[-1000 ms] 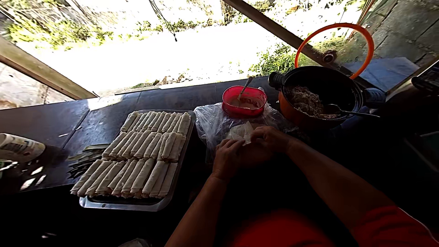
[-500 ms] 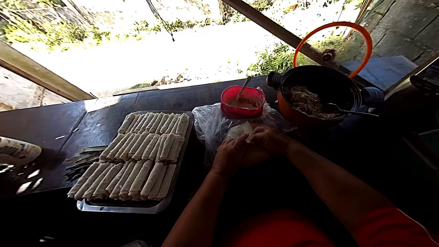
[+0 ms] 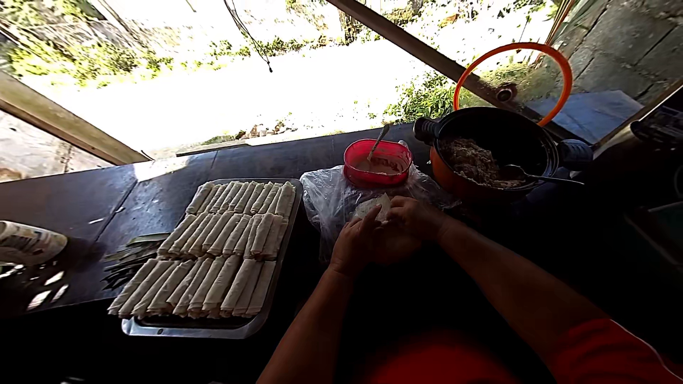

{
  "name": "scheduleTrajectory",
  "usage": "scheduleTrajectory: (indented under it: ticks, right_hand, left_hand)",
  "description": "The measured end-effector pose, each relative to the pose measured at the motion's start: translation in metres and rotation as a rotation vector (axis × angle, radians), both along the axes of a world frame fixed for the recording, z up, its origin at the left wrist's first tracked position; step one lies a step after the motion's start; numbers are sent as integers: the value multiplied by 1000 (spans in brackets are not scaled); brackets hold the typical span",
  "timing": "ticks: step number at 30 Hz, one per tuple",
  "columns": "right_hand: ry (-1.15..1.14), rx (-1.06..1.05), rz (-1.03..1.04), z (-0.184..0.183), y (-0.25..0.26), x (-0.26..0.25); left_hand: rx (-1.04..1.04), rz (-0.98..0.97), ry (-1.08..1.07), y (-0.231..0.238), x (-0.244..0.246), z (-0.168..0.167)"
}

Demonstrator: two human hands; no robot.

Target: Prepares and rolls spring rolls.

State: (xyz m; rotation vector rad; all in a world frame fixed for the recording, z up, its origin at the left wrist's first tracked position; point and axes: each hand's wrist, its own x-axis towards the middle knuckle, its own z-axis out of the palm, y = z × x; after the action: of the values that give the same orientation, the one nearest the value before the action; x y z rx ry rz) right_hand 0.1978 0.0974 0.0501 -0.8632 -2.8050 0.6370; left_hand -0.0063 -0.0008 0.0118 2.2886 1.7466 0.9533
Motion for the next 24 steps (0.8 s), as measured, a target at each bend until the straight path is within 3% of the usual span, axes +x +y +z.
scheduleTrajectory:
  ticks: [5, 12, 14, 18, 24]
  right_hand:
    - [150, 253, 123, -14, -3, 4]
    - [132, 236, 119, -17, -1, 2]
    - [128, 233, 122, -16, -1, 2]
    - [131, 207, 130, -18, 3, 1]
    - [119, 164, 118, -16, 4, 1]
  left_hand:
    - [6, 32, -14, -2, 1, -3]
    - [-41, 105, -186, -2, -14, 9]
    - [-31, 133, -115, 3, -26, 14]
    - [-208, 62, 61, 16, -40, 35]
    - [-334, -11, 167, 41, -37, 60]
